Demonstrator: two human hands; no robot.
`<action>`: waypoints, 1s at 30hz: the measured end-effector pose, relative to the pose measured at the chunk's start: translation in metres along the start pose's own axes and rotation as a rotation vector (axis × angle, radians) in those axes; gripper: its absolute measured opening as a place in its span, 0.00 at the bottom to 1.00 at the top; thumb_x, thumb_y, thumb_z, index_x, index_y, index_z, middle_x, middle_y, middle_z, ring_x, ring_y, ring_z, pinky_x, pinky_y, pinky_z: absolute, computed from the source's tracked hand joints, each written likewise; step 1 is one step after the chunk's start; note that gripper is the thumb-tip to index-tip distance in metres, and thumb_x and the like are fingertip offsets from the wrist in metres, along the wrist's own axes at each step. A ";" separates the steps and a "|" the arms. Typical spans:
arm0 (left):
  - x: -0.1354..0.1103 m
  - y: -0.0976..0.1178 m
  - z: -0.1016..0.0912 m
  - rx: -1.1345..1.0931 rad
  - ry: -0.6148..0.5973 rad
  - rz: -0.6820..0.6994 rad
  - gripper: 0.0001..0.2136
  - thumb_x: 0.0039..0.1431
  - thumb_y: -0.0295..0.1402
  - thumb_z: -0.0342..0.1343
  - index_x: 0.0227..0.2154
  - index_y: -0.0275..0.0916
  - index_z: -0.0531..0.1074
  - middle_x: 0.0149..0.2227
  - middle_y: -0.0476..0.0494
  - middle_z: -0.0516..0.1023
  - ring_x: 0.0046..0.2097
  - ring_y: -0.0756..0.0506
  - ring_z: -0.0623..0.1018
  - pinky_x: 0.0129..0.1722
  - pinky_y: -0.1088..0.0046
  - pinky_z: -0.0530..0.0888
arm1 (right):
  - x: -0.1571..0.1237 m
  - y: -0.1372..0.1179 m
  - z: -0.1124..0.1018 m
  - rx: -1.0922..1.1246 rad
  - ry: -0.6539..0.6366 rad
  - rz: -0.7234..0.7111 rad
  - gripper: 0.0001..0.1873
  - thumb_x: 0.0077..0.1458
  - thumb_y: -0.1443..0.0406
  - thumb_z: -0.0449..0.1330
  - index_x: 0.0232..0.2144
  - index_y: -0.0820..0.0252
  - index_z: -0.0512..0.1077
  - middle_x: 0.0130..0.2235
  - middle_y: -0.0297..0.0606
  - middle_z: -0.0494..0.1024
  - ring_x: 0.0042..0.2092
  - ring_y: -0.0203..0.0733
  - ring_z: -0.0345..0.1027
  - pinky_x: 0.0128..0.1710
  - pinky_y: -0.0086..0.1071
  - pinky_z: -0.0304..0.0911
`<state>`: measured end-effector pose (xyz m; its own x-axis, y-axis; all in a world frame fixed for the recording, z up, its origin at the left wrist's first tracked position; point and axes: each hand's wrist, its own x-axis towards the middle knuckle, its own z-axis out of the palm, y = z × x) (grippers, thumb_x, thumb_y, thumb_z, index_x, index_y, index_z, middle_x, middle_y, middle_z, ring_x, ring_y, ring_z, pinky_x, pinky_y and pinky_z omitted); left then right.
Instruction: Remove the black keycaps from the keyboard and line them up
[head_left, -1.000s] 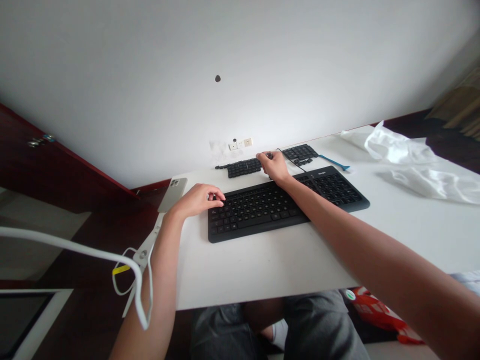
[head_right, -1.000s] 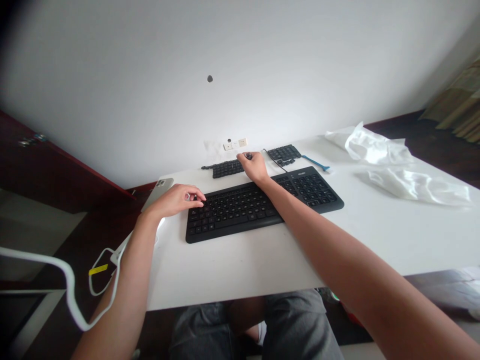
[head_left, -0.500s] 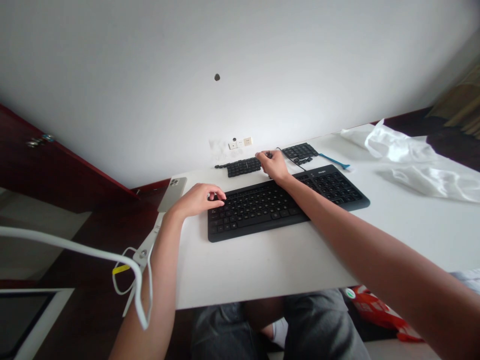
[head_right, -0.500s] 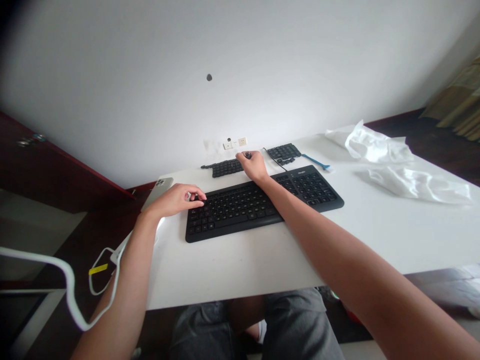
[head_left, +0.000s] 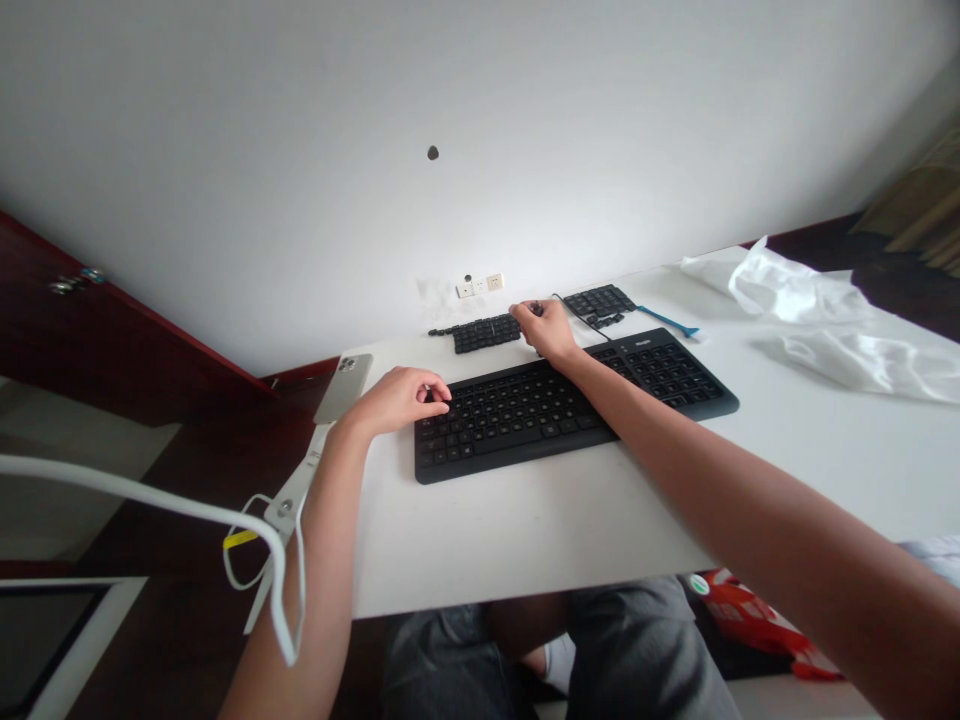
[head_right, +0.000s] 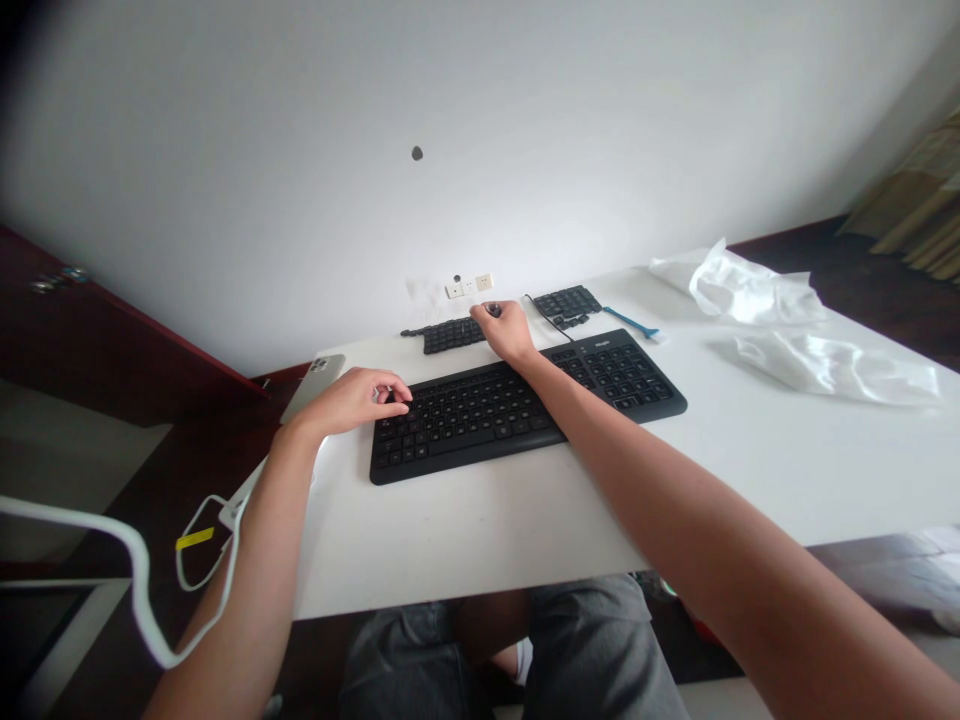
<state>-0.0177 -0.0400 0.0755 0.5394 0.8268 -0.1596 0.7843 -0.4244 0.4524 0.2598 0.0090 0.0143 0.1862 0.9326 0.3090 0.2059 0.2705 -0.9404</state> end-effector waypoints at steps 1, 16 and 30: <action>0.000 0.000 0.000 0.002 0.004 0.001 0.10 0.54 0.43 0.64 0.36 0.44 0.83 0.27 0.48 0.77 0.30 0.47 0.72 0.31 0.72 0.64 | 0.000 0.000 0.000 0.000 0.001 0.003 0.20 0.55 0.58 0.56 0.17 0.53 0.53 0.17 0.30 0.57 0.23 0.35 0.47 0.23 0.34 0.46; 0.005 -0.013 0.003 -0.134 0.001 0.017 0.13 0.52 0.43 0.67 0.38 0.45 0.84 0.31 0.48 0.81 0.34 0.47 0.74 0.35 0.71 0.68 | -0.001 -0.001 -0.001 -0.011 0.004 -0.005 0.21 0.56 0.59 0.57 0.17 0.53 0.53 0.17 0.29 0.56 0.22 0.34 0.47 0.24 0.35 0.47; 0.021 -0.032 0.017 -0.265 0.277 0.057 0.19 0.58 0.49 0.61 0.44 0.40 0.80 0.40 0.44 0.80 0.36 0.48 0.72 0.40 0.72 0.70 | -0.001 -0.001 -0.001 -0.009 0.006 0.009 0.20 0.56 0.59 0.57 0.17 0.54 0.55 0.18 0.29 0.58 0.23 0.34 0.50 0.24 0.34 0.49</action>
<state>-0.0262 -0.0154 0.0424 0.4486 0.8883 0.0988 0.6297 -0.3925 0.6703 0.2601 0.0073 0.0154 0.1937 0.9336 0.3015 0.2127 0.2600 -0.9419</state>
